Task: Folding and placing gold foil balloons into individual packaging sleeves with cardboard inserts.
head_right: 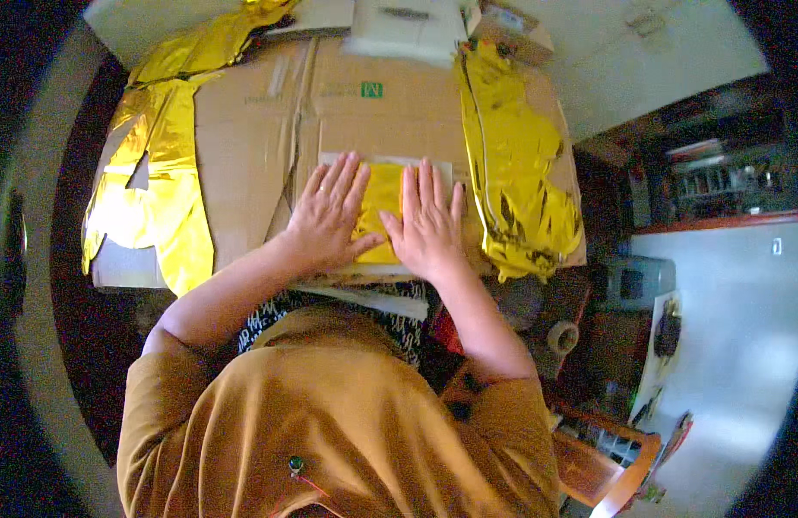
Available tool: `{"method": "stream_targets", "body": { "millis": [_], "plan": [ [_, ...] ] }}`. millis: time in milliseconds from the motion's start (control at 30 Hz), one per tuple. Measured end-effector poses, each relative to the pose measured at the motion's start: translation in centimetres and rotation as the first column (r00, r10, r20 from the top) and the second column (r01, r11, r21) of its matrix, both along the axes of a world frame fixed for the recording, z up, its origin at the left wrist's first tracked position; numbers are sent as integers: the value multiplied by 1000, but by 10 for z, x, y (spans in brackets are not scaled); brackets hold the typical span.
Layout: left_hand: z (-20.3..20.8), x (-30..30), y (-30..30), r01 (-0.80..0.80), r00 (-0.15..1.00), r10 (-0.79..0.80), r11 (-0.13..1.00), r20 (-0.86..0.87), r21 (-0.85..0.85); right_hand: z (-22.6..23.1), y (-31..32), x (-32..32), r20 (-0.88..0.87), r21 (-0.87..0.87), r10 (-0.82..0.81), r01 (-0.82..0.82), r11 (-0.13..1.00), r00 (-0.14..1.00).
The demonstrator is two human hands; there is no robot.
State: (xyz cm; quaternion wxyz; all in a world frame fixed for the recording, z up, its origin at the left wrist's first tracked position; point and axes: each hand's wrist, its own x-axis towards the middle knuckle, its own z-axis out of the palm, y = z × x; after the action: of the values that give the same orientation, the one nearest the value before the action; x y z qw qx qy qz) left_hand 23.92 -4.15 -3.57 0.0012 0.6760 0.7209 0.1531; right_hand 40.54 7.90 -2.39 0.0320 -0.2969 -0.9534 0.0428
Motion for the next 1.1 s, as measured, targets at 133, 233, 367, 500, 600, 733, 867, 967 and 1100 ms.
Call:
{"method": "stream_targets", "body": {
  "millis": [133, 233, 367, 500, 600, 733, 867, 967, 1100],
  "plan": [
    [9, 1, 0, -7, 1000, 4, 995, -29, -102, 10, 9, 2, 142, 3, 63, -64, 998, 988],
    [2, -2, -1, -18, 1000, 18, 1000, -25, 4, 60, 49, -35, -34, -307, -30, 18, 952, 999],
    [14, -2, -2, 14, 1000, -15, 997, -11, -82, 65, 185, -139, -421, -365, -156, -10, 931, 894],
    [12, -5, -2, 1, 999, 2, 998, 47, -60, 18, 272, -231, -358, 44, -294, 331, 943, 886],
    [15, -8, -3, 8, 990, -4, 1000, 141, -27, -21, 335, -243, -231, 11, -319, 330, 944, 919],
    [21, -12, -2, 23, 953, 1, 997, 303, -75, -10, 353, -239, -220, -508, -436, 279, 815, 872],
    [31, -20, -1, -41, 880, -17, 993, 474, 113, 45, 320, -224, -397, -480, -428, 214, 851, 812],
    [73, -49, 20, -102, 947, -41, 903, 320, 417, 110, 245, -201, -514, -153, -93, 15, 988, 853],
    [138, -76, 82, -116, 985, 174, 738, -21, 665, 154, 159, -158, -453, -165, 64, -154, 974, 889]
  ]
}}
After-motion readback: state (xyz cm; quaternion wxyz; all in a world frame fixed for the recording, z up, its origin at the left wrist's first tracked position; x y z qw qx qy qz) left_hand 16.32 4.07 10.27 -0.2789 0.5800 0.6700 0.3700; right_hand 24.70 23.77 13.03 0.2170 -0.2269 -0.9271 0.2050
